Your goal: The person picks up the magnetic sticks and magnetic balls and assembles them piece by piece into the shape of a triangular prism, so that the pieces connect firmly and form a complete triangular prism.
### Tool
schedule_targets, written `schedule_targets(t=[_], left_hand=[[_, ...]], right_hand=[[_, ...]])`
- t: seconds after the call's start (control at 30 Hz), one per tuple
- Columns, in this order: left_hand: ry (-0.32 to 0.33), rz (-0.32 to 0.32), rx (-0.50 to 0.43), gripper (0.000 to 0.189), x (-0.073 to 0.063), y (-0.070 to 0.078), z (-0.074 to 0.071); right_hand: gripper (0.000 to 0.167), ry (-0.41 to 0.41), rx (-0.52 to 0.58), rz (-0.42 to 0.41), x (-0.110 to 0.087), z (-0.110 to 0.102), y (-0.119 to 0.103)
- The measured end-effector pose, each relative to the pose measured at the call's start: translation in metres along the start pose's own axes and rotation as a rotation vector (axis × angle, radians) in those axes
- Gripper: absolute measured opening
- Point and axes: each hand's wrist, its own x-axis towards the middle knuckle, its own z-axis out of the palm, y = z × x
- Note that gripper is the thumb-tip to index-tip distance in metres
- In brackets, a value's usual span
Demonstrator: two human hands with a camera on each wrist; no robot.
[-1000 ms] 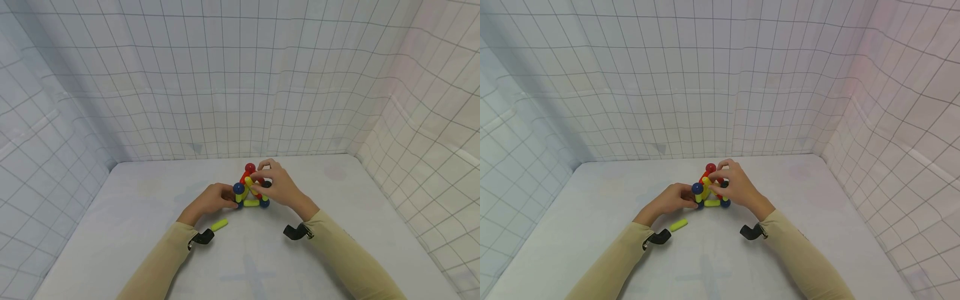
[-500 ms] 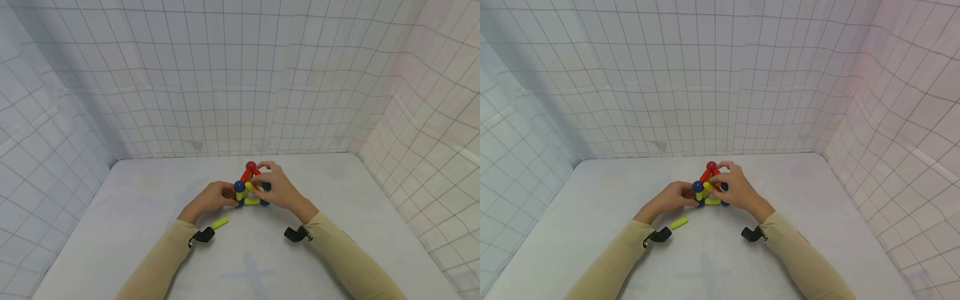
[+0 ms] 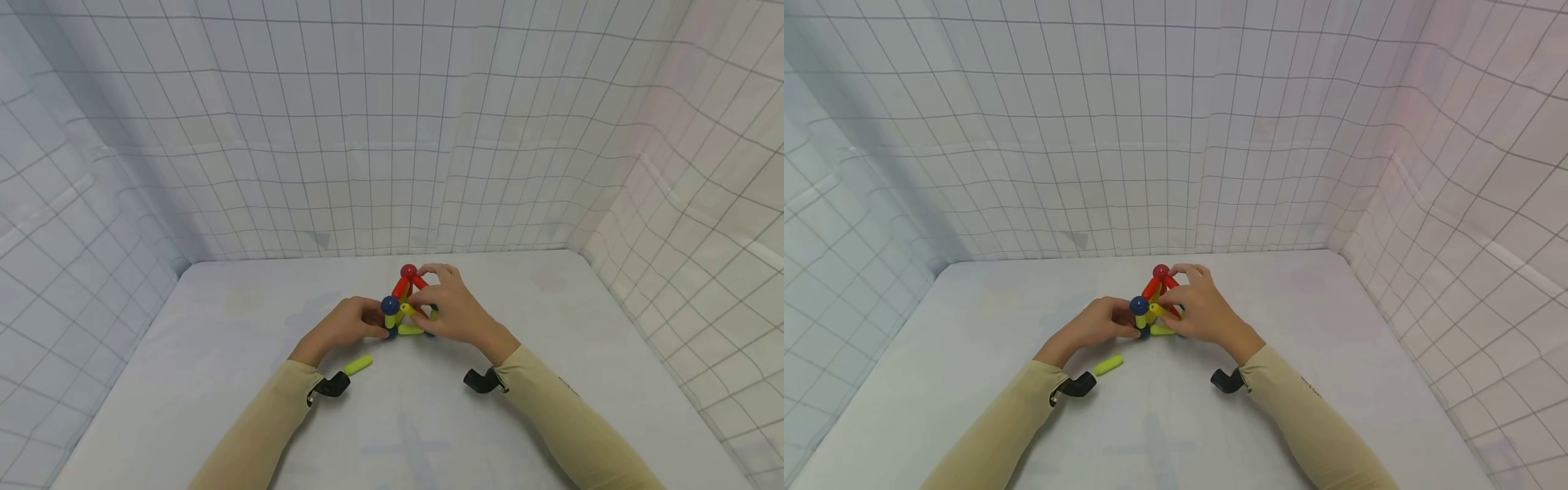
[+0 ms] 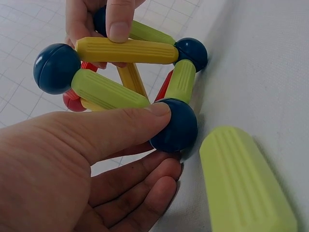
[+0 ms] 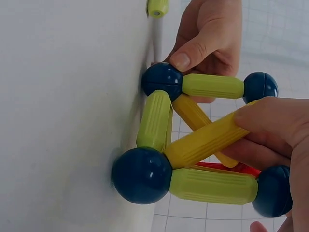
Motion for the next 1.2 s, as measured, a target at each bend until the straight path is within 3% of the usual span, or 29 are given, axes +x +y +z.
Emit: schedule_targets(t=[0.67, 0.97, 1.2], left_hand=[[0.009, -0.021, 0.008, 0.032, 0.000, 0.003, 0.001], [0.017, -0.027, 0.118, 0.028, -0.002, 0.021, 0.006], [0.035, -0.041, 0.182, 0.025, -0.002, 0.028, 0.010]], right_hand=[[0.017, -0.039, -0.124, -0.024, 0.001, 0.000, -0.004], [0.027, 0.095, 0.140, -0.023, -0.001, 0.009, -0.004], [0.033, 0.143, 0.295, 0.050, -0.002, 0.009, -0.006]])
